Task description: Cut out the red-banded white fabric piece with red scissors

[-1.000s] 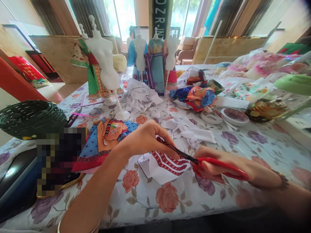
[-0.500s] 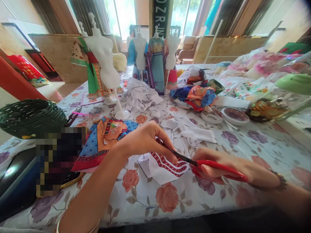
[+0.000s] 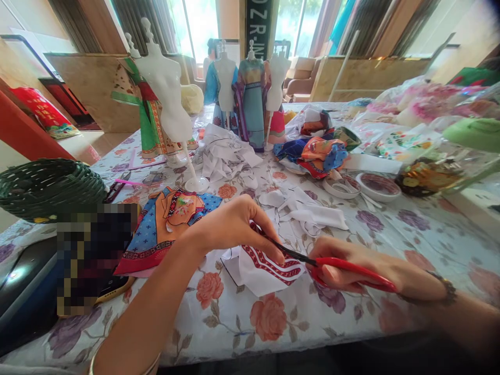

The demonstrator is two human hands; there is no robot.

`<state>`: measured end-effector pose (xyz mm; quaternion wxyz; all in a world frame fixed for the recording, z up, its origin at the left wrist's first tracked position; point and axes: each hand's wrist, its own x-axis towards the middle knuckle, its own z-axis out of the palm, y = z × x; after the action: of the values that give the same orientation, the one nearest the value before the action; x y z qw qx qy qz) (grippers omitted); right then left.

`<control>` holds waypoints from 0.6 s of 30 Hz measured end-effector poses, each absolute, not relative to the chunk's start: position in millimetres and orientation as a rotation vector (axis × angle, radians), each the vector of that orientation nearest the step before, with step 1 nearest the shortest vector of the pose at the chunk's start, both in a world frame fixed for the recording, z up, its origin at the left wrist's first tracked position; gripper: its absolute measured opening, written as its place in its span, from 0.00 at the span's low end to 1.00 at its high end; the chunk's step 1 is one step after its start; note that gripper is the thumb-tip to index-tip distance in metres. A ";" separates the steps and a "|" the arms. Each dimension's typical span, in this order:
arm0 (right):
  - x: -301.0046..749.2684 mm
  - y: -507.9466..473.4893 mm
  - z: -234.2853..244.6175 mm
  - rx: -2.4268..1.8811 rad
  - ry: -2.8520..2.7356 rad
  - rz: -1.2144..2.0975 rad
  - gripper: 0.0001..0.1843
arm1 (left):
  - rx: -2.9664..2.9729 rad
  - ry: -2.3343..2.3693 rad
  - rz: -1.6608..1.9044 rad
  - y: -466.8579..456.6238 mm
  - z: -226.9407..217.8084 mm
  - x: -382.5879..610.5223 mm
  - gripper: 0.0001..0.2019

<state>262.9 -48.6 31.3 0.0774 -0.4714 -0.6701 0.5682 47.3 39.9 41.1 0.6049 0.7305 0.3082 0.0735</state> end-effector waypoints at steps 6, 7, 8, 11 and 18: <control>264.7 -49.1 29.6 -1.355 -1.987 1.688 0.36 | 1.684 0.700 0.170 40.9 40.5 47.1 0.05; 264.6 -49.7 30.0 -1.338 -2.002 1.702 0.37 | 1.695 0.703 0.168 40.9 40.7 47.0 0.05; 264.4 -49.9 30.5 -1.329 -2.015 1.706 0.37 | 1.703 0.709 0.164 40.9 40.9 47.0 0.06; 263.6 -47.8 32.0 -1.328 -2.037 1.678 0.37 | 1.692 0.717 0.156 40.6 41.6 46.9 0.06; 261.3 -48.8 33.4 -1.417 -1.986 1.673 0.38 | 1.704 0.709 0.141 41.3 41.4 45.8 0.05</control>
<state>261.3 -48.8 33.4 0.0915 -0.4770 -0.6685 0.5633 45.8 41.3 41.4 0.6015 0.7353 0.3062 0.0609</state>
